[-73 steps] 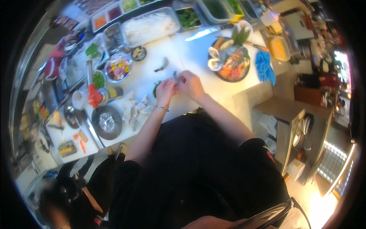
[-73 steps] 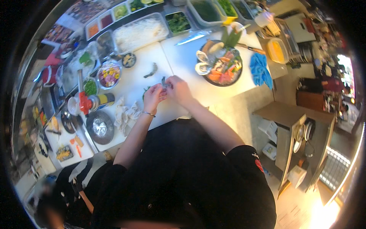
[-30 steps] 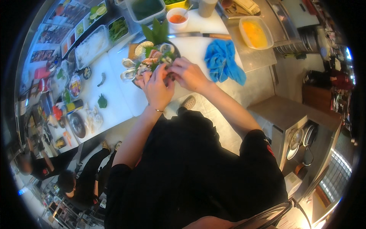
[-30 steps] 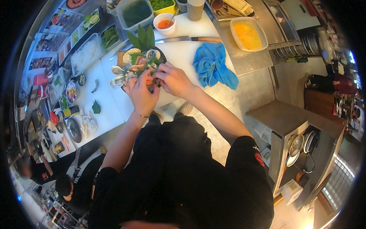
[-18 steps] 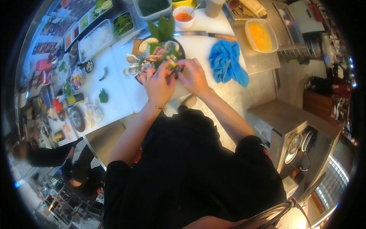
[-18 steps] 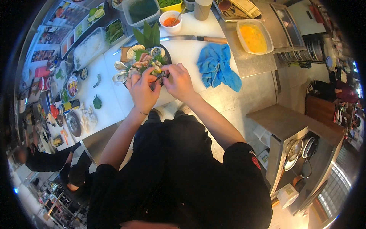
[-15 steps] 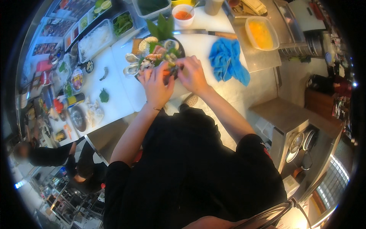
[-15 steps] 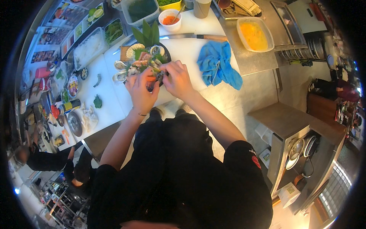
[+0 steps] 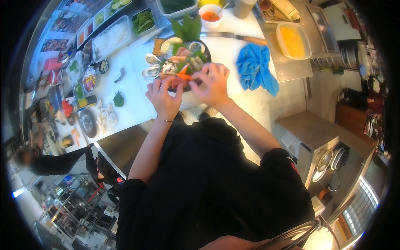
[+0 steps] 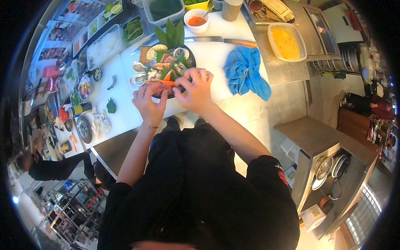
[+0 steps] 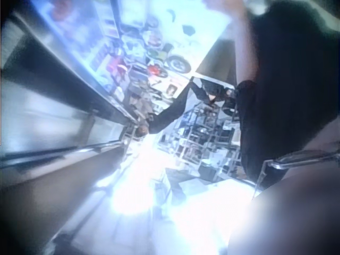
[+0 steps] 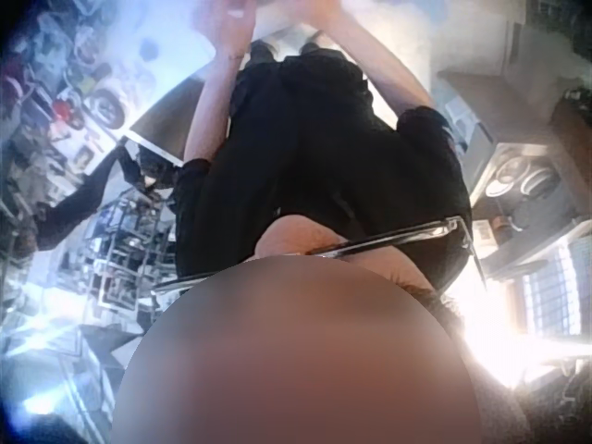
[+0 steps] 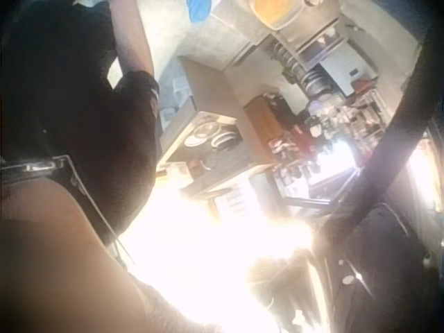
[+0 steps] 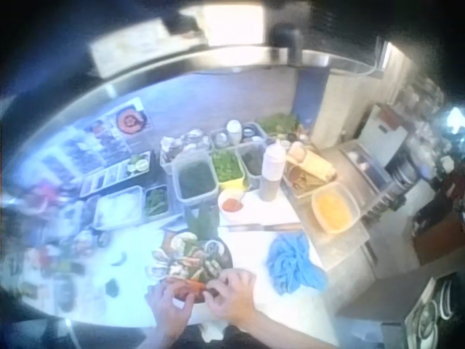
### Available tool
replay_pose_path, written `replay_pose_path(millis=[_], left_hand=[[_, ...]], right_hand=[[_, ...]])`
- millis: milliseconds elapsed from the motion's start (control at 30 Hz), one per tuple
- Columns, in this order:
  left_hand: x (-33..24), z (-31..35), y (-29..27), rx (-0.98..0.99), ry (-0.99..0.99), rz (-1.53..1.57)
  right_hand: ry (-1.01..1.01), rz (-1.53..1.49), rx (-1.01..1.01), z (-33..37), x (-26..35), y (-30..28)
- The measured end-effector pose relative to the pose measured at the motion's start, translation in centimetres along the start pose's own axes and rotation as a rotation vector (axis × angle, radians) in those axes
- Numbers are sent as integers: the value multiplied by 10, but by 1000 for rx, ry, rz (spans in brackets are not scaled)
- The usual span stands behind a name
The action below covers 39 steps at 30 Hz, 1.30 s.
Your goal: The person assembles a sashimi platter by arranging green leaves, raw fish slices, and vegetables on a bed of ice in a bowl. They then add sauces and garnishes to complete the dish.
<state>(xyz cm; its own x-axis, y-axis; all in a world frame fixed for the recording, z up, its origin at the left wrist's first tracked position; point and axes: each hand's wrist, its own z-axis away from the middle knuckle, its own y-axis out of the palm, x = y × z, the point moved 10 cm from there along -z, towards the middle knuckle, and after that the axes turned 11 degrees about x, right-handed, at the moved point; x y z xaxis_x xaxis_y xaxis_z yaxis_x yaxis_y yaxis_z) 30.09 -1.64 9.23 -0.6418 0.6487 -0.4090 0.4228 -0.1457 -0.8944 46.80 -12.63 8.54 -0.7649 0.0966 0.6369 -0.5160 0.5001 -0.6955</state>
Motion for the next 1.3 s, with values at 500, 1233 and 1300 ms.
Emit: replay_pose_path(millis=[500, 1233, 1300], left_hand=[[22, -12, 1, 86, 142, 160], [338, -126, 25, 552, 15, 52], [344, -123, 19, 608, -57, 289]], right_hand=[[205, 256, -162, 3, 20, 35], [174, -137, -150, 0, 164, 141], [246, -240, 104, -6, 162, 182]])
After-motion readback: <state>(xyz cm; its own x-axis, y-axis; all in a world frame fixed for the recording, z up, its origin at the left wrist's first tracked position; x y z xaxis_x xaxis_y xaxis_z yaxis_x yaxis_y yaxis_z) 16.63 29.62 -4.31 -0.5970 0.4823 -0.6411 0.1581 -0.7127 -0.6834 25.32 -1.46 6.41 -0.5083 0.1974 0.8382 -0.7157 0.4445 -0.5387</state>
